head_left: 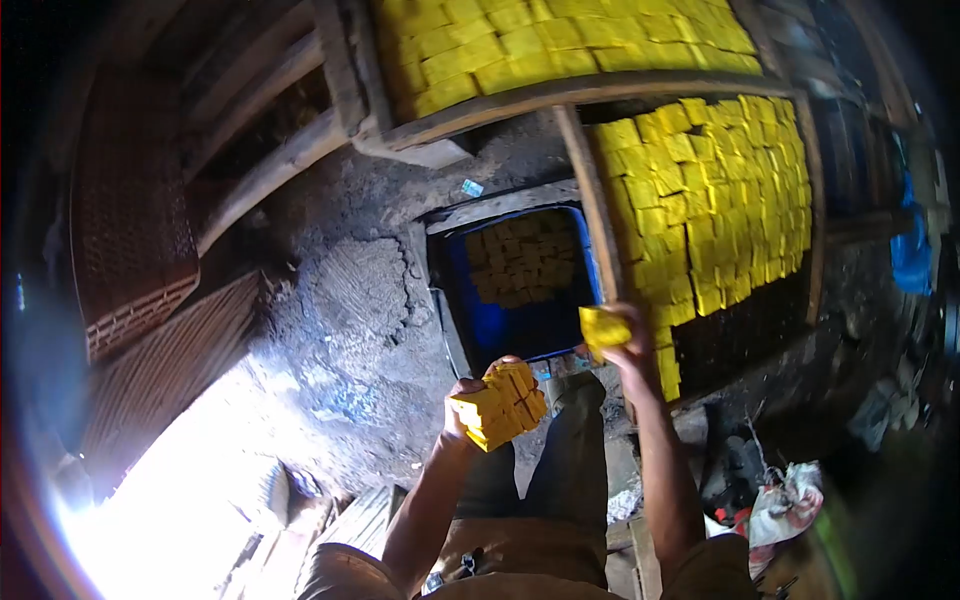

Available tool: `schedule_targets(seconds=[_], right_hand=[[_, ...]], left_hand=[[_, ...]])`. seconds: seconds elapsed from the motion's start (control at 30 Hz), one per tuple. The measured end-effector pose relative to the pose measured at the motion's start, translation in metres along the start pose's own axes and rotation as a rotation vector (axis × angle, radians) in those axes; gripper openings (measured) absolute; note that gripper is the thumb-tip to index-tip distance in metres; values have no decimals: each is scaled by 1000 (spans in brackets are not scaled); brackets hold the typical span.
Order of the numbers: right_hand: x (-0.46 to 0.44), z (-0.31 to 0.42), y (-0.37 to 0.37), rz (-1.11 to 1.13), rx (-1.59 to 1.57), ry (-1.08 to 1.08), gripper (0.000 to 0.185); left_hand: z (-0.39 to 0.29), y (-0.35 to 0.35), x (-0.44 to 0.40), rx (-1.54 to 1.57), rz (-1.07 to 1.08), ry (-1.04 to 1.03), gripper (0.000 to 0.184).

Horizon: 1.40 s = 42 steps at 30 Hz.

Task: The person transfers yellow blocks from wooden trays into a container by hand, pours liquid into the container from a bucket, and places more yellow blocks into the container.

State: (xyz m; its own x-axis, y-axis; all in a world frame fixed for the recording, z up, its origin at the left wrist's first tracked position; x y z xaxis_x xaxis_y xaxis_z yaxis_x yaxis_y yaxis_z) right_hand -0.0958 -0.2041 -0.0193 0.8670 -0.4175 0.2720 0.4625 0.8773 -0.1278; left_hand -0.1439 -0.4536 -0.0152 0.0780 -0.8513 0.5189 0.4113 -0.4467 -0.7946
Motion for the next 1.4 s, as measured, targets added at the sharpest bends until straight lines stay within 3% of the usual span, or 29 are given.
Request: schedule_targets(seconds=[0.07, 0.13, 0.2, 0.3, 0.37, 0.43, 0.53, 0.57, 0.6, 0.67, 0.7, 0.77, 0.8, 0.83, 0.87, 0.93, 1.07, 1.1, 1.13, 1.2, 1.27, 1.3, 1.33, 1.37, 1.4], right_hand=[[-43, -65, -47, 141, -52, -146, 54], [-91, -124, -78, 386, 577, 275, 57], [-119, -178, -106, 440, 816, 375, 60], [-159, -309, -123, 541, 292, -45, 40], [-171, -332, -135, 683, 352, -86, 32], [-171, -340, -143, 806, 599, 120, 26], [-159, -324, -141, 750, 701, 396, 25], [-159, -315, -142, 750, 707, 384, 25], [-161, -311, -137, 594, 392, 332, 31], [-144, -277, -132, 427, 74, 257, 39], [-134, -230, -128, 326, 277, 83, 41], [-105, -131, -122, 291, 436, 33, 49], [-86, -85, -121, 356, 394, 160, 55], [-73, -40, -126, 565, 477, 260, 62], [-61, -12, -129, 777, 557, 366, 69], [-36, -3, -136, 970, 726, 444, 75], [-27, -29, -124, 954, 780, 473, 73], [-32, -32, -121, 920, 678, 427, 73], [-36, -38, -118, 910, 579, 353, 69], [-53, -47, -115, 706, 100, -4, 67], [-72, -67, -114, 409, -96, -159, 81], [-97, -109, -116, 156, -32, -111, 82], [-108, -143, -112, 114, 63, -87, 80], [-121, -203, -103, 45, 350, 18, 66], [-131, -266, -100, 46, 353, 18, 66]], left_hand=[[-7, 7, 1, 70, 18, -1, 62], [-11, 14, -6, 126, 39, -27, 60], [-14, 29, -14, 206, 84, -52, 64], [-25, 37, -19, 176, 4, -22, 74], [-29, 51, -23, 253, 98, -32, 75], [-33, 62, -25, 305, 161, -24, 76], [-36, 69, -24, 322, 138, -43, 76], [-36, 66, -21, 258, -5, -10, 80], [-31, 77, -24, 228, -14, -81, 80], [-27, 92, -27, 217, -5, -66, 77], [-31, 96, -31, 191, 12, -61, 74], [-43, 80, -36, 153, 36, -39, 69], [-45, 72, -39, 141, 44, -22, 67], [-40, 101, -39, 150, -105, 43, 64], [-44, 72, -43, 248, -19, 33, 49], [-44, 71, -56, 266, -1, -59, 51], [-46, 48, -73, 461, 191, 69, 56], [-46, 49, -75, 407, 149, 73, 57], [-45, 52, -75, 354, 106, 79, 58], [-39, 70, -71, 243, -110, -73, 57], [-45, 63, -60, 129, -170, 58, 56], [-41, 65, -48, 135, -65, -31, 57], [-40, 71, -43, 110, -69, -92, 58], [-40, 71, -35, 104, -63, -110, 59], [-40, 67, -25, 101, -59, -126, 61]])
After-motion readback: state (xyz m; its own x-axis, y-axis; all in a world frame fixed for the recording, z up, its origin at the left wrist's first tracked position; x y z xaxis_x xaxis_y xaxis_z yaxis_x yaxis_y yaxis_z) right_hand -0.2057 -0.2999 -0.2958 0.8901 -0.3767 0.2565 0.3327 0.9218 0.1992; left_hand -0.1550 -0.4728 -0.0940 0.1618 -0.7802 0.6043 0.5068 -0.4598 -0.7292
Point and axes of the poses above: each hand's wrist, its own x-axis away from the middle knuckle, its own y-axis out of the back of the hand, z = x × y, the point moved 2 cm from there along -x, towards the middle knuckle, and after that the axes turned 11 degrees about y, right-handed, at the moved point
